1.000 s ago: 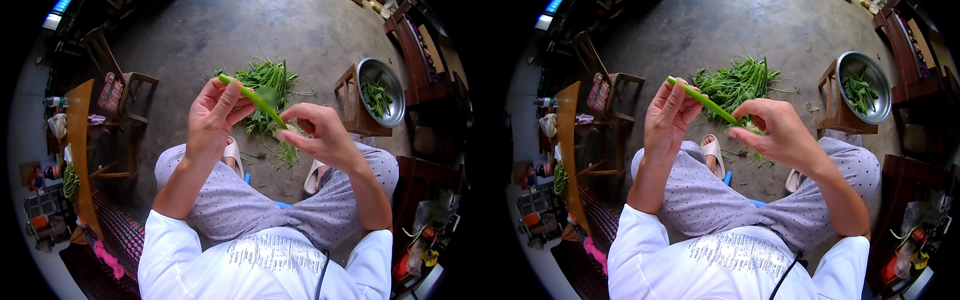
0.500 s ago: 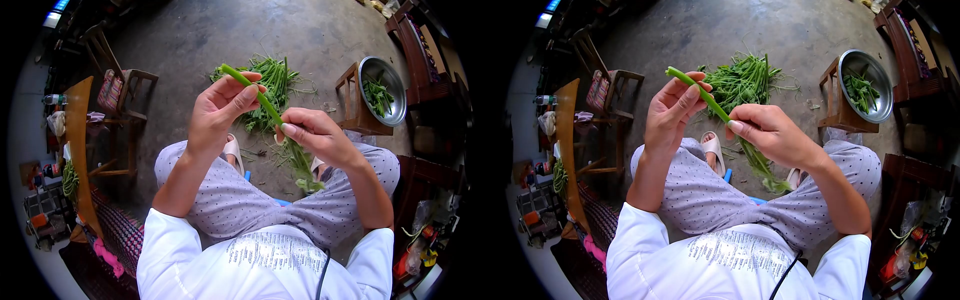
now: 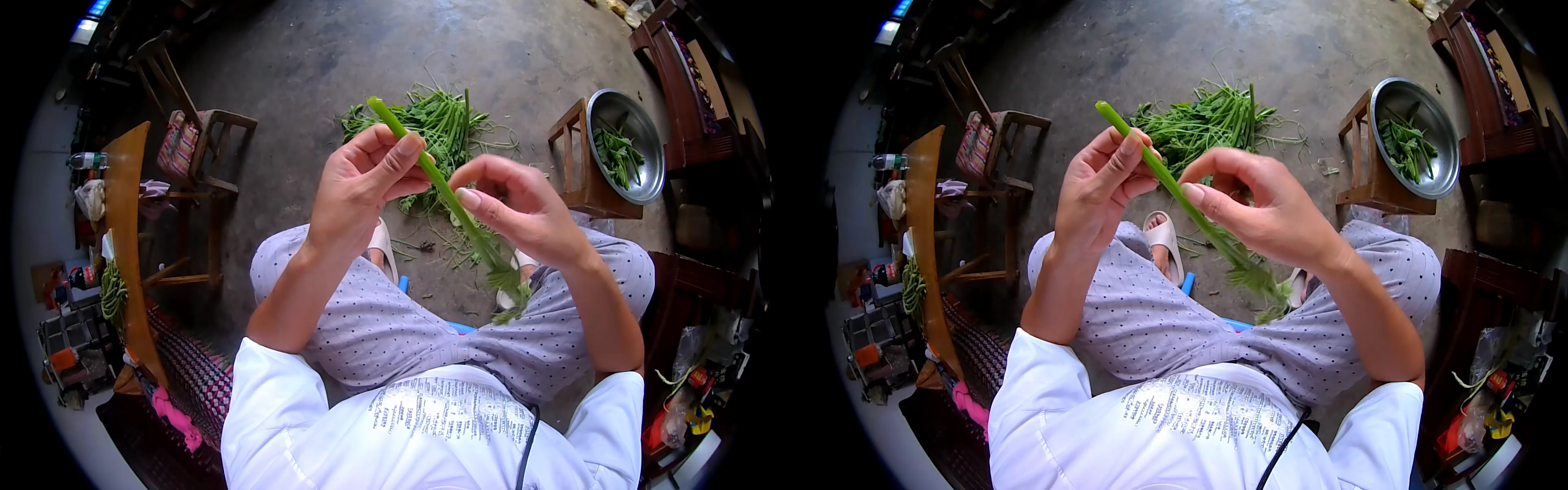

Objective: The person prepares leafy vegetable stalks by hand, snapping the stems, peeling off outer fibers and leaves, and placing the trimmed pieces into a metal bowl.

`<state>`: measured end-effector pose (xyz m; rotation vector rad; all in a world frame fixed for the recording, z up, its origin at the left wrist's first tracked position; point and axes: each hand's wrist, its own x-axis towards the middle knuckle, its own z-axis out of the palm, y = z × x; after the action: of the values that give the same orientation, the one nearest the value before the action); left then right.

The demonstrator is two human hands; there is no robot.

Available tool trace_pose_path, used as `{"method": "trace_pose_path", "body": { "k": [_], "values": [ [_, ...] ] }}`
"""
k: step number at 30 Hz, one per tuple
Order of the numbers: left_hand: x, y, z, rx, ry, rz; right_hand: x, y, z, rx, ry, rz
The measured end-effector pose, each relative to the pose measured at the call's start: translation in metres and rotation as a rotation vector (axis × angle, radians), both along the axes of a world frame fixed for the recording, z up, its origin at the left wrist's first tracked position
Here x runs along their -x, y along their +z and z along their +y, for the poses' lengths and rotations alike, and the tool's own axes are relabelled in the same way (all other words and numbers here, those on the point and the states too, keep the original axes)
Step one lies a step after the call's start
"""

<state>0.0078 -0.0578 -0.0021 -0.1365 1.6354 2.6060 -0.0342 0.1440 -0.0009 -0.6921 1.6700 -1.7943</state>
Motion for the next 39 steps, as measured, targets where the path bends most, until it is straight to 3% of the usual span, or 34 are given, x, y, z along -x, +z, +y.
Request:
{"method": "trace_pose_path", "body": {
  "k": [9, 11, 20, 39],
  "values": [
    [-0.001, -0.001, 0.008, 0.059, -0.011, -0.03, -0.002, 0.008, -0.006, -0.034, -0.235, 0.075],
    [-0.001, 0.001, 0.009, 0.057, 0.01, 0.012, -0.001, 0.008, -0.006, -0.086, -0.287, 0.29],
    [-0.003, 0.0, 0.011, 0.195, 0.066, 0.11, -0.007, 0.022, -0.009, -0.293, -0.323, 0.485],
    [-0.004, 0.001, 0.017, 0.281, 0.099, 0.116, -0.008, 0.013, -0.015, -0.252, -0.389, 0.825]
  ]
}}
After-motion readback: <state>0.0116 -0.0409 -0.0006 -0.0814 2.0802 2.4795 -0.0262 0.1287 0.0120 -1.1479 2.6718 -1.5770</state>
